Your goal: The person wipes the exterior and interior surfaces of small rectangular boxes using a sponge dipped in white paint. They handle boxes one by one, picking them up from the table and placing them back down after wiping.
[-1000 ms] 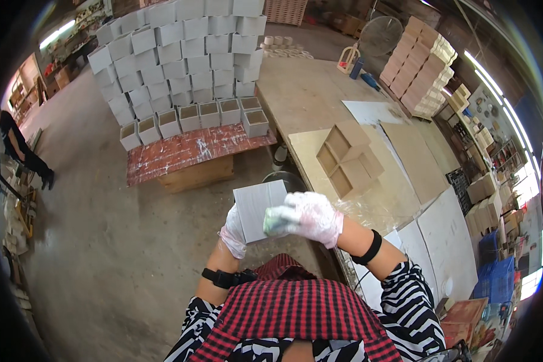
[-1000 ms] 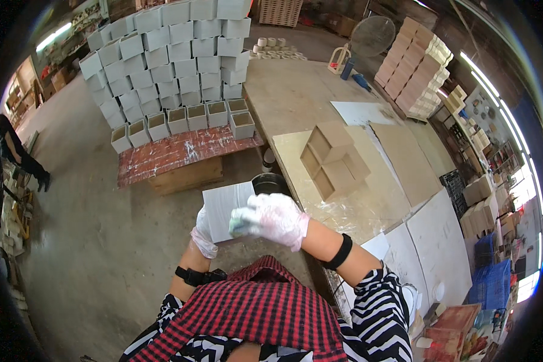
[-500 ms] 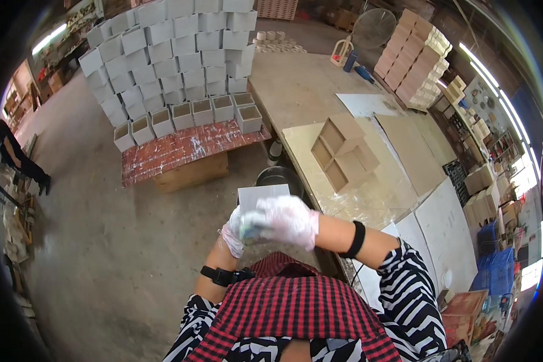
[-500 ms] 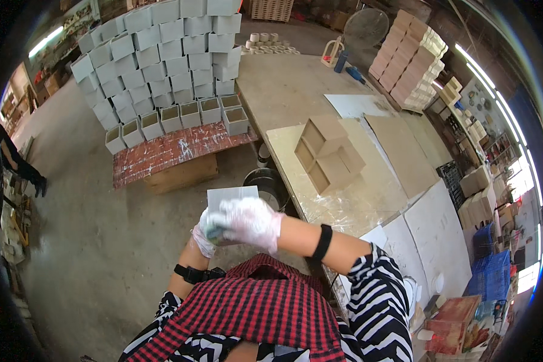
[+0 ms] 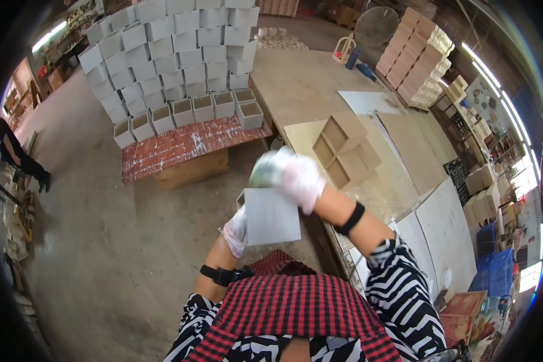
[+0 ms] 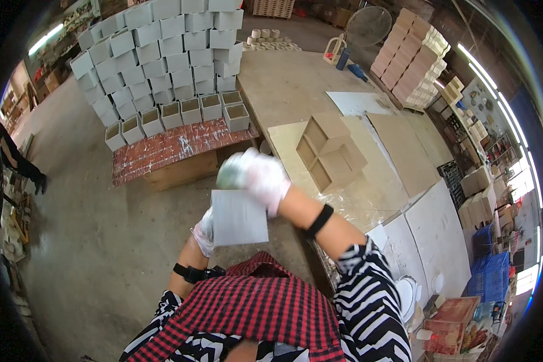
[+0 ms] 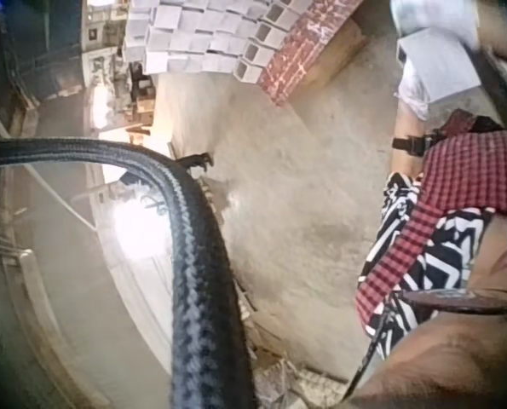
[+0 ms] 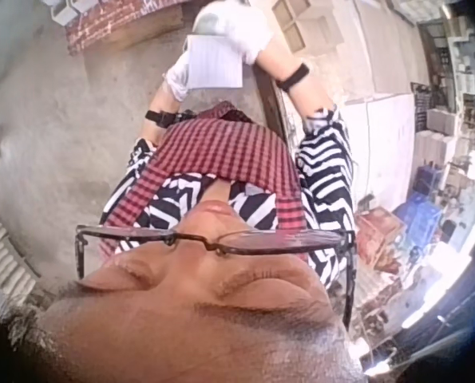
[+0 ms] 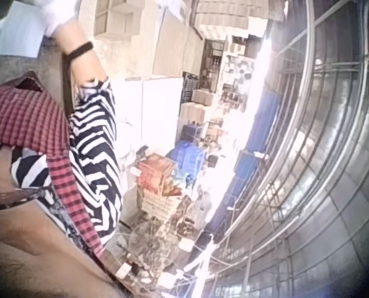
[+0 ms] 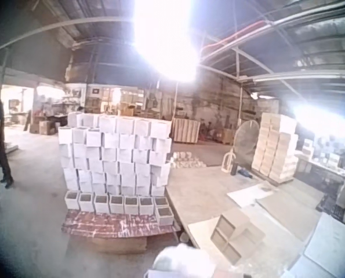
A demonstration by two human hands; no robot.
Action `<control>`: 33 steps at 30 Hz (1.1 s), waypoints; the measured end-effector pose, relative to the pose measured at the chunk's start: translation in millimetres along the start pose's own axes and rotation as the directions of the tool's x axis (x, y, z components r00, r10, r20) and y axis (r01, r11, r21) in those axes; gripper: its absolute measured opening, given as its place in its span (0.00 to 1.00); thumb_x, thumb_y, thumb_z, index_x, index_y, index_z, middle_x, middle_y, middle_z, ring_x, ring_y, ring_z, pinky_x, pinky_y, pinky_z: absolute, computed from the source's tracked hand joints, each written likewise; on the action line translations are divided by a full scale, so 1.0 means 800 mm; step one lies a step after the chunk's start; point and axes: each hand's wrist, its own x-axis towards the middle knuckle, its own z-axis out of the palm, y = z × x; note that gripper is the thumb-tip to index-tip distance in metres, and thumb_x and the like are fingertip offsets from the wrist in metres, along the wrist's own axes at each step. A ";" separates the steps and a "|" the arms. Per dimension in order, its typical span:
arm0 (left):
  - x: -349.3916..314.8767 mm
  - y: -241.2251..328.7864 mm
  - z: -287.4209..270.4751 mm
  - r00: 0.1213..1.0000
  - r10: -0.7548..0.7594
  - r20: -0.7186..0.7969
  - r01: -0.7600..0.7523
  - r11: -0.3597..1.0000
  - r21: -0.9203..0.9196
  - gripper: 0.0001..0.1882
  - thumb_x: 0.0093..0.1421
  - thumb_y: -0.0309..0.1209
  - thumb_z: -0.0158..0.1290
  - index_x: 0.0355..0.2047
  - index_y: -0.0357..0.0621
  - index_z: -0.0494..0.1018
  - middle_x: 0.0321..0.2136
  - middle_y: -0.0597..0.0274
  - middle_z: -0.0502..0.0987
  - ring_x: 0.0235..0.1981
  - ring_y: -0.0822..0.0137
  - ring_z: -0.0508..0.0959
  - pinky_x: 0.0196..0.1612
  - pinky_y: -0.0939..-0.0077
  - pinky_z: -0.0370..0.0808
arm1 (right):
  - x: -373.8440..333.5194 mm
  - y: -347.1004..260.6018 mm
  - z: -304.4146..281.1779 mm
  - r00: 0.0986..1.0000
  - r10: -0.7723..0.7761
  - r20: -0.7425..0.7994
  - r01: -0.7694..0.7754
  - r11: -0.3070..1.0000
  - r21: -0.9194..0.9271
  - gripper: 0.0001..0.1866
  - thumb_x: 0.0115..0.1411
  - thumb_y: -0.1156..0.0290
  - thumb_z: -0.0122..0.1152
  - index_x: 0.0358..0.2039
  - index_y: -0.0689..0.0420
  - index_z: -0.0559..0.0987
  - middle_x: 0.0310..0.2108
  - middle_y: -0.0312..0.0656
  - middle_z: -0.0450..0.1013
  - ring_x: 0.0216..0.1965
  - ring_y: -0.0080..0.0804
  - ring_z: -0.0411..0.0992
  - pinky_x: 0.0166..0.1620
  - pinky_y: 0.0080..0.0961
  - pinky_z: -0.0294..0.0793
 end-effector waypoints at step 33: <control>0.102 0.159 -0.210 0.584 0.363 -0.726 0.124 0.844 0.522 0.35 0.59 0.63 0.30 0.38 0.47 0.73 0.23 0.69 0.74 0.17 0.73 0.70 0.21 0.79 0.69 | -0.093 0.106 0.192 0.497 0.824 0.270 -0.469 -0.006 0.883 0.17 0.57 0.66 0.55 0.44 0.62 0.71 0.36 0.42 0.72 0.36 0.28 0.71 0.39 0.24 0.71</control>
